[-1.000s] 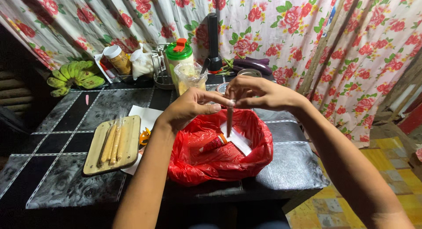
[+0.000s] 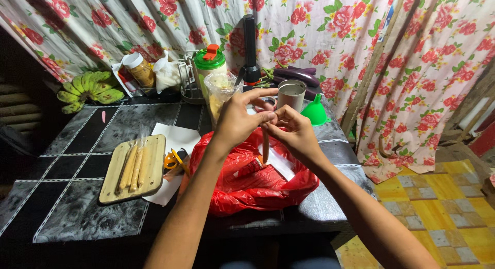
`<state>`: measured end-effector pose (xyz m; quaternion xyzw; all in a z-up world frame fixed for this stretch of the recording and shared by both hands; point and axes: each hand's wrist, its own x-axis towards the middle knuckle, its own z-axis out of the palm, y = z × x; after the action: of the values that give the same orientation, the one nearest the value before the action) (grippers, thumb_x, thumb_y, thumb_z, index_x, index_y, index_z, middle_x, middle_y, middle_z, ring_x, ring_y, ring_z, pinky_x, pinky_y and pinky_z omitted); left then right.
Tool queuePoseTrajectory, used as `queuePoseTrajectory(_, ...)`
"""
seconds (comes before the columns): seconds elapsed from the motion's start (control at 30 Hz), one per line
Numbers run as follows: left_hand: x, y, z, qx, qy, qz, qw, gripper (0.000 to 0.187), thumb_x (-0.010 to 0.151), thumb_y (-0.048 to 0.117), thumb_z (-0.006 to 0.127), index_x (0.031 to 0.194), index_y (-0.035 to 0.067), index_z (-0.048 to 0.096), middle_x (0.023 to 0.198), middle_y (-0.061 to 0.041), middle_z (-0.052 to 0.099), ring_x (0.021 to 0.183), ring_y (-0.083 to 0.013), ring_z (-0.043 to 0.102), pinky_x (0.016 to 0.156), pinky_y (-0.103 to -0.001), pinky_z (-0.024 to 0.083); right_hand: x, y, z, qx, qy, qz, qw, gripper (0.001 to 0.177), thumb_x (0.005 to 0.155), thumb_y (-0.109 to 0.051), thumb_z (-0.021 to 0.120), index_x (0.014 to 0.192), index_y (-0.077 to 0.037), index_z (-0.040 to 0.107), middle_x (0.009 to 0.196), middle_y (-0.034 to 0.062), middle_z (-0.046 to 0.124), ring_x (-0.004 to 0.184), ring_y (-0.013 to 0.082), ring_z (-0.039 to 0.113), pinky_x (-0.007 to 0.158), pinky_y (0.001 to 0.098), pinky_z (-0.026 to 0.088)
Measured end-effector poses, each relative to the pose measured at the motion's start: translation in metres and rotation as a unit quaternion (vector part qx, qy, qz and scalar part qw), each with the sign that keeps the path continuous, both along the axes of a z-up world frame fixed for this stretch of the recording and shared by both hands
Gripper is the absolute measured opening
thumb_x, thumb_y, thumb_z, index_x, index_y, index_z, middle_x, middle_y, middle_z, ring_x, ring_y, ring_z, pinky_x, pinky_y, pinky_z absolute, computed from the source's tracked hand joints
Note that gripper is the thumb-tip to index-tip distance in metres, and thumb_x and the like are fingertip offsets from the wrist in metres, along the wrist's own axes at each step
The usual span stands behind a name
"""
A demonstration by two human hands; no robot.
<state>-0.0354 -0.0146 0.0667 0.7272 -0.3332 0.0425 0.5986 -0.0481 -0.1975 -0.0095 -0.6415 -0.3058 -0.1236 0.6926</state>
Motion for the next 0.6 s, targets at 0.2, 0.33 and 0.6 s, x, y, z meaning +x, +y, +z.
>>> queuePoseTrajectory(0.2, -0.005, -0.009, -0.003, 0.011, -0.052, 0.044, 0.998, 0.047, 0.084, -0.009, 0.07, 0.129, 0.006, 0.071, 0.087, -0.003, 0.069, 0.08, -0.0064, 0.063, 0.071, -0.024, 0.056, -0.011, 0.003, 0.009, -0.014, 0.024, -0.029, 0.999, 0.021, 0.096, -0.005, 0.068, 0.116, -0.001, 0.059, 0.107, 0.0039, 0.071, 0.102, 0.0092, 0.068, 0.096, 0.0275, 0.056)
queuePoseTrajectory(0.33, -0.007, -0.014, -0.007, -0.058, -0.056, 0.007, 0.997, 0.039, 0.089, -0.013, 0.061, 0.123, 0.004, 0.07, 0.103, 0.0, 0.07, 0.084, -0.006, 0.059, 0.077, -0.024, 0.054, -0.021, 0.006, 0.008, -0.016, 0.029, -0.04, 0.999, 0.022, 0.099, -0.005, 0.069, 0.118, 0.001, 0.062, 0.107, 0.0045, 0.071, 0.101, 0.0093, 0.067, 0.094, 0.0279, 0.056)
queuePoseTrajectory(0.6, -0.016, -0.009, 0.002, -0.093, -0.004, 0.007, 0.996, 0.03, 0.096, -0.008, 0.062, 0.123, 0.004, 0.069, 0.092, 0.0, 0.065, 0.085, -0.0058, 0.06, 0.079, -0.024, 0.055, -0.03, 0.011, 0.012, 0.0, 0.034, -0.02, 0.999, 0.024, 0.097, -0.004, 0.07, 0.119, 0.0, 0.061, 0.108, 0.0037, 0.069, 0.104, 0.0089, 0.066, 0.097, 0.0279, 0.056)
